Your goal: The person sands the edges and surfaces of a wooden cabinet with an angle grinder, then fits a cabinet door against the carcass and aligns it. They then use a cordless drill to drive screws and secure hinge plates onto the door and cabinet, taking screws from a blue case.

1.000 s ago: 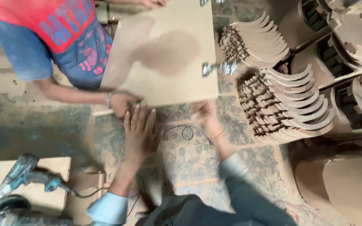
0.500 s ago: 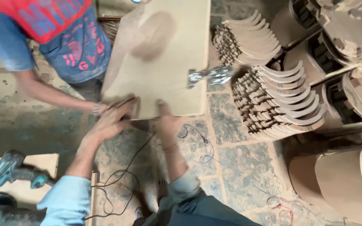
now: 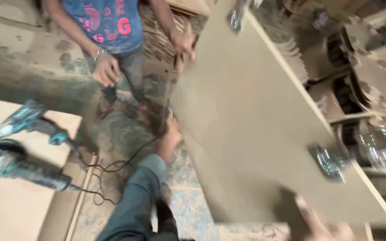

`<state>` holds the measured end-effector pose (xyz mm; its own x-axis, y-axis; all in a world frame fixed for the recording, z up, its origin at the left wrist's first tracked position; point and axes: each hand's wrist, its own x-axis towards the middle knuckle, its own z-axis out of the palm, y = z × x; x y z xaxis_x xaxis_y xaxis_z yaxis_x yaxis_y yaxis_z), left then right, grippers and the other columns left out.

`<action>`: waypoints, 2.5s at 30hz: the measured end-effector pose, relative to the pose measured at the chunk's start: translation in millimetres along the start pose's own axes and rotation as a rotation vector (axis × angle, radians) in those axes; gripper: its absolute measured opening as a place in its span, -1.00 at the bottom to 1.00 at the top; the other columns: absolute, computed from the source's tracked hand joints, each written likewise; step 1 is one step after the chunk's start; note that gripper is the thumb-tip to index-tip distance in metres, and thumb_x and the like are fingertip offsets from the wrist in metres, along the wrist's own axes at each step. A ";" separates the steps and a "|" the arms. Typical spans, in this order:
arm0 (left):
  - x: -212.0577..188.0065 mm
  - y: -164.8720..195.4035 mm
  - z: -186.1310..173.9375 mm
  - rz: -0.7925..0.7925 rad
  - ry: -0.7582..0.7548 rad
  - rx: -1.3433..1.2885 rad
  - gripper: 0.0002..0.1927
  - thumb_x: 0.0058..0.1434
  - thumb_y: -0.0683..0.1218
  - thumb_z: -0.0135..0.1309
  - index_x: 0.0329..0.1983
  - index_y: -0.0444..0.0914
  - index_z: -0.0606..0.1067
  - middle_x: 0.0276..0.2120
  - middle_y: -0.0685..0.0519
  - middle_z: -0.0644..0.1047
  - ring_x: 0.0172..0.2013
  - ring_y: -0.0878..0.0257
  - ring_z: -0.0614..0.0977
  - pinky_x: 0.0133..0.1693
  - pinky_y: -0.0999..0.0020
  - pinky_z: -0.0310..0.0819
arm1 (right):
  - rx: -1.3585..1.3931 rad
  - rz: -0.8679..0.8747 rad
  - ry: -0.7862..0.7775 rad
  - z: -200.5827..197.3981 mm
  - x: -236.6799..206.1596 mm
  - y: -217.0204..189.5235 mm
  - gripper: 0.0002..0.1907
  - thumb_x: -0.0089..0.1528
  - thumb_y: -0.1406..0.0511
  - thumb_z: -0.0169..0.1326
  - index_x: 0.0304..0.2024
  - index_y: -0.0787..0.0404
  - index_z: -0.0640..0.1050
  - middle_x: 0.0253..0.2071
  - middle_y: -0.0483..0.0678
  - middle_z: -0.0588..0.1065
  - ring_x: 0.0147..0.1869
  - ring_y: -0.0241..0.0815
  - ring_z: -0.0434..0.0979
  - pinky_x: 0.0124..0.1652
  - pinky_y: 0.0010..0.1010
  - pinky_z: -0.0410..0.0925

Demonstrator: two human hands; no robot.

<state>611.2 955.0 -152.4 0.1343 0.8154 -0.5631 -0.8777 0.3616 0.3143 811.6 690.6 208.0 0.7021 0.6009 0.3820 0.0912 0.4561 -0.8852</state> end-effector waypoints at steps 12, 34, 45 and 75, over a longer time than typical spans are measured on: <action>-314.8 25.0 -296.0 0.536 0.170 -0.595 -0.48 0.26 0.14 -0.18 0.05 -0.30 0.52 0.04 -0.11 0.57 0.06 -0.05 0.55 0.18 -0.08 0.35 | 0.206 0.173 -0.478 18.6 -37.6 9.1 -0.50 0.13 0.49 0.12 0.15 0.36 0.46 0.05 0.10 0.51 0.07 -0.04 0.56 0.10 -0.23 0.48; -712.3 -89.3 -499.3 0.886 1.240 0.002 -0.39 0.42 0.26 0.04 -0.22 -0.45 0.51 -0.47 0.09 0.40 -0.44 0.33 0.34 -0.43 0.35 0.25 | -0.146 0.473 -2.086 354.4 -497.8 160.6 -0.64 0.29 0.23 0.15 0.04 0.34 0.57 -0.17 -0.13 0.57 -0.17 -0.33 0.48 -0.20 -0.48 0.35; -753.3 -67.2 -539.0 0.728 1.614 0.061 -0.36 0.54 0.22 -0.07 -0.58 -0.25 0.23 -0.59 0.22 0.21 -0.49 0.37 0.17 -0.47 0.29 0.01 | -0.058 0.542 -2.113 376.8 -614.3 178.6 -0.62 0.31 0.20 0.14 0.03 0.38 0.59 -0.09 -0.07 0.59 -0.05 -0.26 0.52 -0.03 -0.40 0.38; -782.9 -20.2 -599.2 0.491 1.755 0.017 -0.28 0.53 0.28 -0.13 -0.58 -0.35 0.38 -0.65 0.03 0.32 -0.52 0.27 0.30 -0.43 0.25 0.23 | -0.313 -0.686 -2.078 412.2 -783.9 163.4 -0.24 0.34 -0.13 0.06 -0.56 0.46 0.51 -0.58 0.36 0.46 -0.43 0.35 0.55 -0.31 0.07 0.42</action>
<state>248.2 38.4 -175.9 -0.7001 -0.5248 -0.4842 -0.6781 0.2761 0.6811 -14.9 564.6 -126.6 -0.9822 0.1847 0.0351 0.1493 0.8800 -0.4508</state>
